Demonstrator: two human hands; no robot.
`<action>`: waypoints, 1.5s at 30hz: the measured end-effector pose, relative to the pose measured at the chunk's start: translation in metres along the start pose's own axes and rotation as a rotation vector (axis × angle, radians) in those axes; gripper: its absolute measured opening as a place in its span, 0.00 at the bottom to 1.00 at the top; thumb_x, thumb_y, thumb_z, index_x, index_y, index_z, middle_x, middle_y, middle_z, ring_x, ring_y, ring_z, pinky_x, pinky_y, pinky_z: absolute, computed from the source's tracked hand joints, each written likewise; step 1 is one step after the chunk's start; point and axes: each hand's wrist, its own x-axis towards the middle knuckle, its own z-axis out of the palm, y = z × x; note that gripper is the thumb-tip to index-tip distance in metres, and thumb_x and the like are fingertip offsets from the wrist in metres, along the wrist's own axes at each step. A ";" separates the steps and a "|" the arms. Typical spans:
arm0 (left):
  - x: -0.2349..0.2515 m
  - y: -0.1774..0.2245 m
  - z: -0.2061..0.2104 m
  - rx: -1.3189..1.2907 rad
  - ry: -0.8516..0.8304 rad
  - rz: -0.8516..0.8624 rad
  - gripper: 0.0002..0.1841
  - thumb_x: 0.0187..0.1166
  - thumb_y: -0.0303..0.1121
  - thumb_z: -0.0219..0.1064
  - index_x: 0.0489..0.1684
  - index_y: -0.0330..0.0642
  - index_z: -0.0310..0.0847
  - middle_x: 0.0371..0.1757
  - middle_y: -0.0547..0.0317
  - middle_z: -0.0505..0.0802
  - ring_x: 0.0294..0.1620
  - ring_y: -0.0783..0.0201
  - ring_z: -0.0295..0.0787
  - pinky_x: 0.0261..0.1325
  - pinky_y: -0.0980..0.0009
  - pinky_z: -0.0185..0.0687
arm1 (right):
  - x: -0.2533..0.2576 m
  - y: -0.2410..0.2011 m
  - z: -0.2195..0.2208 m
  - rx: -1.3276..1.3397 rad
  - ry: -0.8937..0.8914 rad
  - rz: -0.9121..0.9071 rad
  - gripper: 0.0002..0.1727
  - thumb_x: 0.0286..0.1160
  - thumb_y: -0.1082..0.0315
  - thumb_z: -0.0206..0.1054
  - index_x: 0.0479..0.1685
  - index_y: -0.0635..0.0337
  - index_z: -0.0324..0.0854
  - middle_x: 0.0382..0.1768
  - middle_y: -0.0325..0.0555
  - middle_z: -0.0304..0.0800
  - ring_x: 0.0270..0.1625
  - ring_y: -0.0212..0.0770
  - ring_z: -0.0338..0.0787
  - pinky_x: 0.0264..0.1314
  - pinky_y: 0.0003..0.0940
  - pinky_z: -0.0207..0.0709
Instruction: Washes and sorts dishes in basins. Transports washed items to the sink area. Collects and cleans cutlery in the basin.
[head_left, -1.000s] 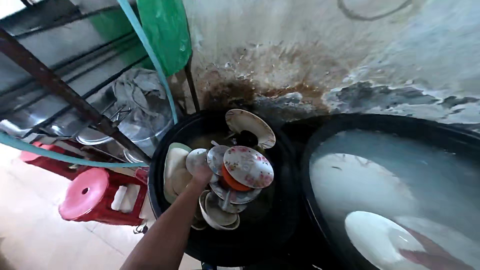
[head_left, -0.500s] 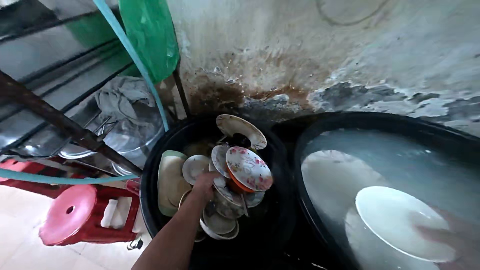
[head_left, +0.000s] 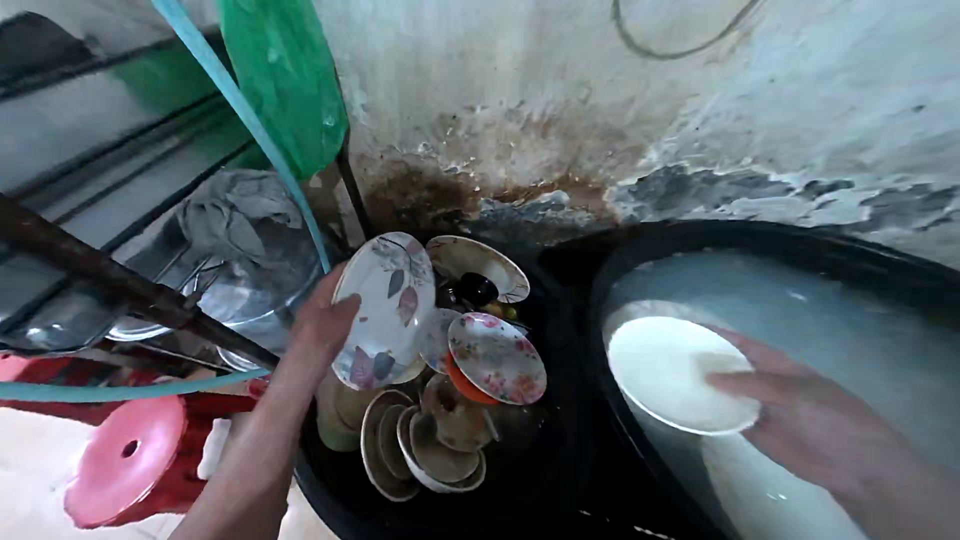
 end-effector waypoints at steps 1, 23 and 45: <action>-0.002 0.003 -0.002 -0.034 -0.046 -0.038 0.27 0.86 0.27 0.63 0.85 0.51 0.69 0.71 0.47 0.86 0.64 0.54 0.88 0.65 0.49 0.84 | -0.001 -0.006 0.015 -0.027 -0.003 0.023 0.33 0.73 0.84 0.50 0.80 0.52 0.68 0.55 0.50 0.87 0.46 0.41 0.93 0.40 0.37 0.89; 0.016 -0.045 0.097 0.100 -0.611 -0.177 0.26 0.91 0.50 0.57 0.79 0.42 0.75 0.76 0.39 0.83 0.78 0.42 0.76 0.78 0.38 0.66 | 0.005 0.007 0.011 -0.878 0.304 -0.525 0.30 0.81 0.84 0.51 0.83 0.61 0.70 0.71 0.73 0.80 0.71 0.74 0.81 0.70 0.74 0.71; -0.002 -0.088 0.107 -0.064 -0.346 -0.387 0.26 0.88 0.48 0.63 0.76 0.39 0.76 0.73 0.40 0.84 0.74 0.46 0.79 0.75 0.44 0.72 | 0.006 0.006 -0.019 -0.026 0.167 0.061 0.31 0.79 0.83 0.48 0.82 0.50 0.65 0.56 0.52 0.85 0.45 0.44 0.91 0.39 0.41 0.87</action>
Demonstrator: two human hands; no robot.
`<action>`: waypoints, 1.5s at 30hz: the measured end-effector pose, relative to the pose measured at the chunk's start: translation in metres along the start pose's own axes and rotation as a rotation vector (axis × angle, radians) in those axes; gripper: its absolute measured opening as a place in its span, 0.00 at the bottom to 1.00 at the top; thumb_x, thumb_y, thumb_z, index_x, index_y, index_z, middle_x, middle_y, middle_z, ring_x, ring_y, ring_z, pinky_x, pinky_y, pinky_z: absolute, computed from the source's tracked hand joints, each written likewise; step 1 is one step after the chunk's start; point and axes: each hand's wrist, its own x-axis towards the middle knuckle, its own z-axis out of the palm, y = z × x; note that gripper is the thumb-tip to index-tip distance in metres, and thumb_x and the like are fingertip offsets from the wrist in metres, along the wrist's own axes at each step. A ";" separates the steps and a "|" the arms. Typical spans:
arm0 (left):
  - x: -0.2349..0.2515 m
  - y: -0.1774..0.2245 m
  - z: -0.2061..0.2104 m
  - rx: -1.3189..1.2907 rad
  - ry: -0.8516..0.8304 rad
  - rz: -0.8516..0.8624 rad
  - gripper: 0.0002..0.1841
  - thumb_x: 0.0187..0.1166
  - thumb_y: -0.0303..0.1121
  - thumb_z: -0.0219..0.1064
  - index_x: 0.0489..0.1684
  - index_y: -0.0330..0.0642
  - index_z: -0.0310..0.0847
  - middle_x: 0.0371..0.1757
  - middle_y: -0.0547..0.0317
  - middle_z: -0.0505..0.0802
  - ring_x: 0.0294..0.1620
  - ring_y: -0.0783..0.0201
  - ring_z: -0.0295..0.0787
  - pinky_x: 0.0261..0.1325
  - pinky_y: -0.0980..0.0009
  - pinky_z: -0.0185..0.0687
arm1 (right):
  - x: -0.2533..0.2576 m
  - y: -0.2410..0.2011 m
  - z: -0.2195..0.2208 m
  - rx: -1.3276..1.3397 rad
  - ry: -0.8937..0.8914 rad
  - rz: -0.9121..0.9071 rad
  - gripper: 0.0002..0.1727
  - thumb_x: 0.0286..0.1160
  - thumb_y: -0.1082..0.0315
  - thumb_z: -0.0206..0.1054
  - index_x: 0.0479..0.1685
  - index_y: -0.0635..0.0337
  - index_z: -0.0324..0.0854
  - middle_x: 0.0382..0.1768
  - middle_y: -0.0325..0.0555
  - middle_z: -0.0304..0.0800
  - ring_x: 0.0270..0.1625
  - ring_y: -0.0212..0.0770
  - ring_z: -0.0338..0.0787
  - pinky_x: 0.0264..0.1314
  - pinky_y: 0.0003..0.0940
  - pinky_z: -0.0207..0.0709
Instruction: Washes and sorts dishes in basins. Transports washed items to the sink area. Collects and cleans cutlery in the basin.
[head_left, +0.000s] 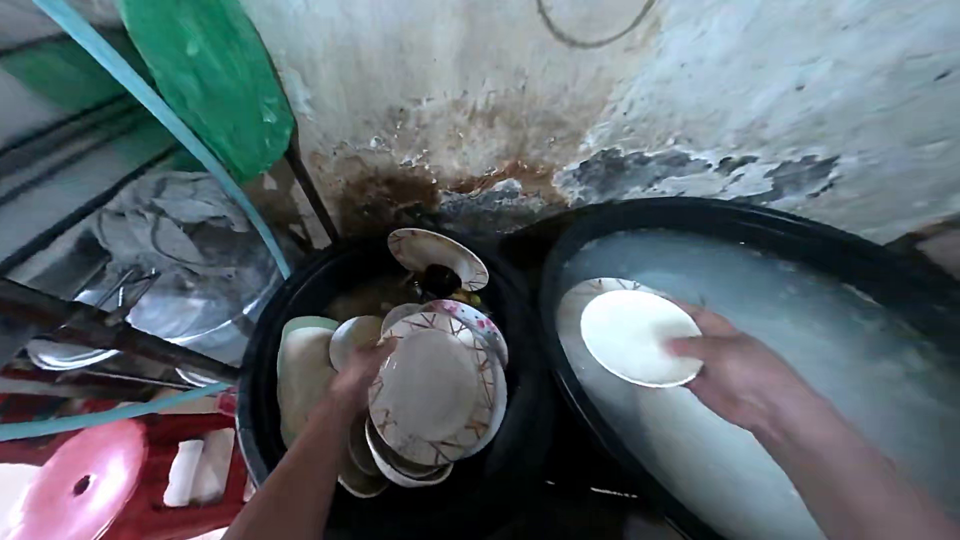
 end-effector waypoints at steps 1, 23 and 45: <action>0.001 0.001 0.005 0.010 -0.008 -0.008 0.24 0.87 0.47 0.64 0.73 0.38 0.79 0.72 0.40 0.85 0.75 0.45 0.78 0.76 0.44 0.71 | -0.002 -0.006 0.007 0.000 -0.026 -0.010 0.31 0.80 0.83 0.48 0.82 0.50 0.66 0.57 0.52 0.85 0.46 0.44 0.91 0.41 0.42 0.87; -0.073 0.124 -0.030 0.148 0.282 0.474 0.12 0.84 0.35 0.68 0.56 0.37 0.88 0.48 0.48 0.93 0.48 0.56 0.90 0.55 0.49 0.84 | -0.031 -0.006 -0.001 -0.745 0.125 -0.872 0.28 0.78 0.81 0.52 0.80 0.61 0.74 0.70 0.67 0.83 0.68 0.67 0.86 0.66 0.70 0.76; -0.014 0.195 0.187 1.071 -0.032 0.975 0.45 0.71 0.27 0.75 0.94 0.48 0.57 0.95 0.45 0.57 0.97 0.41 0.38 0.87 0.24 0.34 | -0.057 0.057 -0.116 -0.428 0.231 -0.461 0.29 0.77 0.81 0.53 0.82 0.73 0.67 0.79 0.70 0.72 0.80 0.51 0.77 0.81 0.46 0.71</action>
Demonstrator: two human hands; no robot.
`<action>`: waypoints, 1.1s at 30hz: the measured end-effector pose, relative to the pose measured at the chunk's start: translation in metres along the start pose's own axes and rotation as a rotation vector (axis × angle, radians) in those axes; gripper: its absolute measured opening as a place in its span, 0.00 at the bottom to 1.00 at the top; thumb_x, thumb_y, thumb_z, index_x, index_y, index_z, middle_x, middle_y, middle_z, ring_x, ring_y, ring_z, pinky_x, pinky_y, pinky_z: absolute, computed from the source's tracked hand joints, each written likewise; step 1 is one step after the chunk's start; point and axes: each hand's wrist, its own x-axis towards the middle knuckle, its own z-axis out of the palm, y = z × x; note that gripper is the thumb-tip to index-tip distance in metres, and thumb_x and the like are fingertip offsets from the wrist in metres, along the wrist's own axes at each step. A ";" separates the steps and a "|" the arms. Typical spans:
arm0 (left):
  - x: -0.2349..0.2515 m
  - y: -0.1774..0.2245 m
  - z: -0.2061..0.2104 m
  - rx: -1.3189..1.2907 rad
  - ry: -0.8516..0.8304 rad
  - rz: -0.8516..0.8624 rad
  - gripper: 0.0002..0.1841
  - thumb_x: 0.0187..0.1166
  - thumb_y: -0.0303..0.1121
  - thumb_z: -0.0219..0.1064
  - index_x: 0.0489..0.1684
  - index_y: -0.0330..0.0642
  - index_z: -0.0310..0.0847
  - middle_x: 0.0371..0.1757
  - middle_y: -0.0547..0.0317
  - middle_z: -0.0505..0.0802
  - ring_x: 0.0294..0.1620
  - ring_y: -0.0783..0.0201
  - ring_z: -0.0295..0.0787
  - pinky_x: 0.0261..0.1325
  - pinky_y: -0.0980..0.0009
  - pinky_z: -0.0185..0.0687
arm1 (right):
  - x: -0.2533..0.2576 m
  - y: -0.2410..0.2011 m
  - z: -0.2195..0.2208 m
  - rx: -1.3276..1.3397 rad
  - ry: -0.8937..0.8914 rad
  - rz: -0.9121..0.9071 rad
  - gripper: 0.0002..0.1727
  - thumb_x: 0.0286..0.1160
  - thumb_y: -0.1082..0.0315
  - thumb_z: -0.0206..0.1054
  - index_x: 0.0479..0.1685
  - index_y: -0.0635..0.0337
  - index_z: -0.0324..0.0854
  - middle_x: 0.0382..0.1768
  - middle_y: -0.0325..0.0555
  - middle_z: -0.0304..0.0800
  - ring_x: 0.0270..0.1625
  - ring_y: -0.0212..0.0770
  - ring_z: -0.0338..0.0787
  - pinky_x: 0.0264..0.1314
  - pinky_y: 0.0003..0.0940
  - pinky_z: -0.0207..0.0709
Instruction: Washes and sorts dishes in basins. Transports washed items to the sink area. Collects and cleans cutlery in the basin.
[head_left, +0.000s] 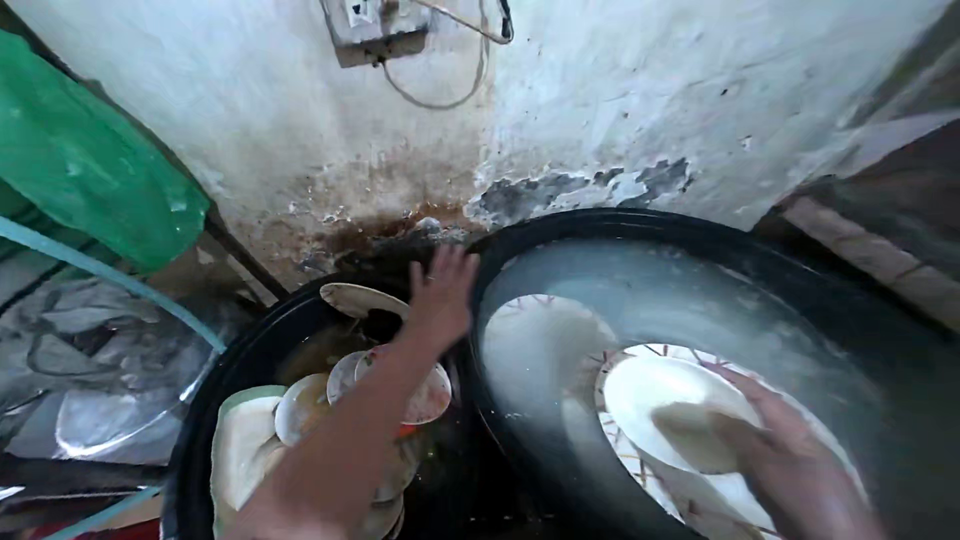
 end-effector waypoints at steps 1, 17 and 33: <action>0.001 -0.026 -0.005 0.120 -0.045 -0.060 0.40 0.74 0.28 0.72 0.91 0.45 0.62 0.94 0.44 0.60 0.96 0.39 0.39 0.87 0.23 0.30 | 0.007 -0.003 0.014 -0.022 -0.009 -0.035 0.29 0.76 0.82 0.53 0.81 0.71 0.70 0.77 0.69 0.76 0.78 0.55 0.80 0.78 0.51 0.74; -0.161 -0.155 -0.114 -0.495 0.420 -0.650 0.16 0.91 0.38 0.58 0.64 0.38 0.82 0.53 0.39 0.90 0.54 0.46 0.87 0.59 0.39 0.78 | 0.088 -0.007 0.120 0.298 -0.384 0.574 0.33 0.77 0.85 0.54 0.83 0.51 0.67 0.64 0.60 0.82 0.54 0.52 0.89 0.48 0.49 0.85; -0.117 -0.087 -0.031 -0.243 -0.523 -0.420 0.22 0.88 0.35 0.62 0.73 0.26 0.75 0.69 0.28 0.85 0.73 0.34 0.80 0.76 0.38 0.71 | 0.052 -0.196 0.202 0.188 -0.528 0.015 0.34 0.79 0.83 0.53 0.86 0.50 0.66 0.70 0.60 0.83 0.64 0.57 0.88 0.60 0.58 0.82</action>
